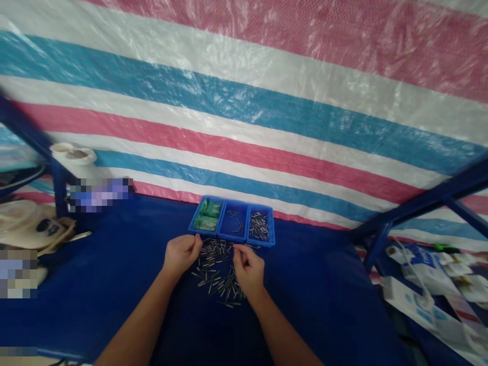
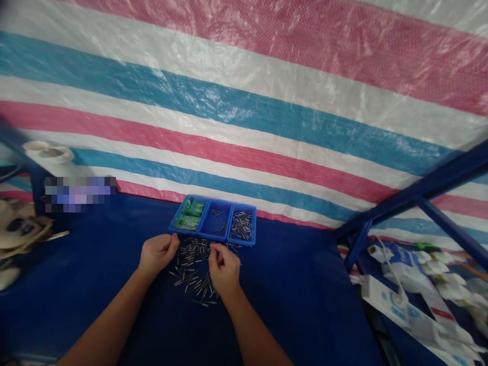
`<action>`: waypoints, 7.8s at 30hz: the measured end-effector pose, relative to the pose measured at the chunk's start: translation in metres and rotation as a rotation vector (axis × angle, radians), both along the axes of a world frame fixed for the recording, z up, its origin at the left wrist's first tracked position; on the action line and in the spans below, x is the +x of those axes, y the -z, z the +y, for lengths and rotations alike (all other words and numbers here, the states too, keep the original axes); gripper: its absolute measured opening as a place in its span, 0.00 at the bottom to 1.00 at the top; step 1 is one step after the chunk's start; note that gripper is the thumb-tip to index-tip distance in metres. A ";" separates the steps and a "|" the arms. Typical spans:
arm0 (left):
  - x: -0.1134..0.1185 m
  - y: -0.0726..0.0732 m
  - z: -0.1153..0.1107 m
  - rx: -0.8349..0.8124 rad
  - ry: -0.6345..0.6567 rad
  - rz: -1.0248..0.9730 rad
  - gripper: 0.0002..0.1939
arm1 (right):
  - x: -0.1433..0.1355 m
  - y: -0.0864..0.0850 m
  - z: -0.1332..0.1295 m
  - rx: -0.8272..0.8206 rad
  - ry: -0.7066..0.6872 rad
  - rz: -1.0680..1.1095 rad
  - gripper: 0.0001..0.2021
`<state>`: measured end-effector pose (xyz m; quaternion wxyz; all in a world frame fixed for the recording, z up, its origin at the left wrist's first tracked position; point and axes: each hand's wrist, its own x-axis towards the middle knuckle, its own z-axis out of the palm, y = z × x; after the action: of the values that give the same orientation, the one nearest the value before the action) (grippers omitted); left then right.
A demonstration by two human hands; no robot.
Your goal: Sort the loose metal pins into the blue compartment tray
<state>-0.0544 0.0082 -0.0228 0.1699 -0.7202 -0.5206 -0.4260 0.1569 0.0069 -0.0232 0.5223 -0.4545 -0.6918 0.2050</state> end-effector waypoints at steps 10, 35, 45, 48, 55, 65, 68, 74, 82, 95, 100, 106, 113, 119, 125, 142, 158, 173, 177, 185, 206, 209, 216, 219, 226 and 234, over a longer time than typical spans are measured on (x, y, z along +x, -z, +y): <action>0.019 -0.002 -0.007 0.003 0.106 -0.090 0.23 | 0.011 0.005 0.007 0.037 0.010 -0.122 0.11; 0.014 -0.003 -0.002 0.107 0.066 0.107 0.20 | 0.017 -0.002 0.007 0.089 -0.198 -0.289 0.11; 0.011 -0.005 -0.003 0.132 0.061 0.106 0.20 | 0.016 -0.004 0.011 0.092 -0.221 -0.262 0.12; 0.016 -0.005 -0.003 0.121 0.092 0.084 0.20 | 0.019 -0.007 0.012 0.063 -0.193 -0.269 0.13; 0.023 -0.007 -0.004 0.080 0.120 0.038 0.20 | 0.020 -0.012 0.011 0.014 -0.168 -0.262 0.12; 0.028 -0.009 -0.004 0.036 0.131 0.010 0.19 | 0.018 -0.012 0.013 -0.004 -0.103 -0.286 0.12; 0.030 -0.010 -0.005 0.025 0.141 0.020 0.19 | 0.018 -0.012 0.014 -0.036 -0.119 -0.277 0.12; 0.036 -0.007 -0.004 -0.088 0.158 0.007 0.18 | 0.019 -0.011 0.014 -0.074 -0.129 -0.266 0.12; 0.039 -0.004 -0.005 -0.269 0.156 -0.084 0.10 | 0.014 -0.005 0.015 -0.110 -0.163 -0.271 0.12; 0.048 0.004 0.000 -0.500 0.277 -0.059 0.06 | 0.010 0.002 0.018 -0.172 -0.200 -0.276 0.11; 0.049 0.005 0.001 -0.518 0.267 -0.072 0.07 | 0.010 0.009 0.023 -0.218 -0.193 -0.249 0.11; 0.054 0.007 0.002 -0.568 0.250 -0.082 0.09 | 0.009 0.011 0.026 -0.268 -0.159 -0.166 0.09; 0.061 0.010 0.003 -0.577 0.196 0.016 0.09 | 0.008 0.011 0.027 -0.305 -0.137 -0.114 0.09; 0.064 0.009 0.001 -0.563 0.236 0.154 0.08 | 0.006 0.010 0.027 -0.334 -0.133 -0.140 0.08; 0.055 0.008 0.007 -0.652 0.329 0.016 0.08 | 0.004 0.008 0.024 -0.305 -0.153 -0.214 0.09; 0.038 0.007 0.007 -0.615 0.383 -0.255 0.09 | 0.008 0.009 0.024 -0.260 -0.250 -0.271 0.10; 0.027 0.006 0.013 -0.540 0.177 -0.453 0.11 | 0.007 0.010 0.024 -0.191 -0.286 -0.402 0.10; 0.026 0.007 0.013 -0.550 0.178 -0.456 0.11 | 0.007 0.010 0.024 -0.165 -0.317 -0.424 0.10; 0.026 0.007 0.014 -0.555 0.184 -0.452 0.12 | 0.007 0.008 0.024 -0.171 -0.323 -0.419 0.10; 0.025 0.006 0.014 -0.578 0.191 -0.425 0.13 | 0.006 0.006 0.023 -0.164 -0.341 -0.442 0.06; 0.026 0.005 0.017 -0.704 0.251 -0.287 0.13 | 0.006 0.009 0.025 -0.154 -0.353 -0.446 0.05; 0.026 0.005 0.017 -0.706 0.250 -0.287 0.13 | 0.006 0.008 0.025 -0.150 -0.354 -0.450 0.05; 0.025 0.006 0.017 -0.705 0.261 -0.297 0.13 | 0.006 0.005 0.023 -0.149 -0.358 -0.447 0.05; 0.025 0.005 0.017 -0.705 0.261 -0.294 0.13 | 0.006 0.005 0.023 -0.145 -0.360 -0.443 0.05; 0.025 0.004 0.017 -0.713 0.257 -0.276 0.14 | 0.006 0.008 0.024 -0.128 -0.360 -0.434 0.04; 0.024 0.005 0.017 -0.718 0.256 -0.270 0.14 | 0.006 0.007 0.024 -0.116 -0.342 -0.401 0.06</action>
<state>-0.0299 0.0252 -0.0274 -0.2168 -0.7302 -0.5603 -0.3255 0.1634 0.0309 -0.0303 0.3059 -0.3917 -0.8352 0.2354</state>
